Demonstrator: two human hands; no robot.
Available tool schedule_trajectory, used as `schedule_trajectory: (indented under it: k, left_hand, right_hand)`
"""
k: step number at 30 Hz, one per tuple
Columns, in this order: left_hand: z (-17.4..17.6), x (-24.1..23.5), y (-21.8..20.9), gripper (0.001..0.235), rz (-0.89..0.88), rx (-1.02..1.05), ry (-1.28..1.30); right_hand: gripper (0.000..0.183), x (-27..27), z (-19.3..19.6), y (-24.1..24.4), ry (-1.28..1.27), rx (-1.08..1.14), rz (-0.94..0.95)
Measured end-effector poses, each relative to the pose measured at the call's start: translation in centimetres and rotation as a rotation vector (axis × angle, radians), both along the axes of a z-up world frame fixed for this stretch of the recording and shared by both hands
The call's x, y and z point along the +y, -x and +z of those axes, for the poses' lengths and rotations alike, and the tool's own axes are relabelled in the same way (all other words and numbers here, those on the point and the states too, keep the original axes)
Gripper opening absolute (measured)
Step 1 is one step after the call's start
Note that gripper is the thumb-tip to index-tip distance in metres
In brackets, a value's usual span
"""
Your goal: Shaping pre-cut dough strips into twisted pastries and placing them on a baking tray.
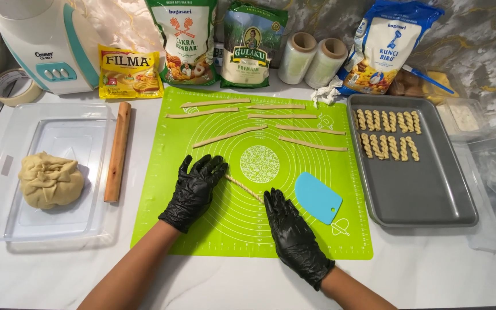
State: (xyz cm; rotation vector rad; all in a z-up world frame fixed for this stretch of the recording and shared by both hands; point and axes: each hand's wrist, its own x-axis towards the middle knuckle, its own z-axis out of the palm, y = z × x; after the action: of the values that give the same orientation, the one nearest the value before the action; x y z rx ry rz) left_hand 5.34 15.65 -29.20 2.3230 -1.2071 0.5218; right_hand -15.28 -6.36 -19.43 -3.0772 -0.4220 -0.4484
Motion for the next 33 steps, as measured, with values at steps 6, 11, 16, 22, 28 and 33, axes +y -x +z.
schedule_trajectory:
  k: [6,11,16,22,28,33]
  left_hand:
    - [1.4,-0.2,0.1,0.073,0.008,0.065,0.018]
    - [1.9,0.3,0.4,0.084,0.020,-0.011,-0.033]
    - [2.0,0.7,0.8,0.087,-0.012,-0.014,0.034]
    - [1.0,0.4,0.1,0.079,-0.076,-0.024,0.020]
    - [1.3,0.2,-0.6,0.077,-0.075,-0.032,-0.010]
    - [0.4,-0.1,-1.1,0.075,-0.068,0.053,0.031]
  right_hand:
    - [0.051,0.7,-2.5,1.7,0.385,-0.228,-0.089]
    - [0.065,-0.7,-2.5,-0.2,0.047,-0.190,-0.026]
    - [0.049,-1.2,-3.0,-1.2,-0.163,-0.109,-0.087]
    - [0.055,-0.3,-1.2,-0.3,-0.094,-0.073,-0.041]
    - [0.050,0.7,-2.4,0.5,0.438,-0.206,-0.091]
    - [0.054,-0.3,-3.4,-0.9,0.047,-0.260,0.011]
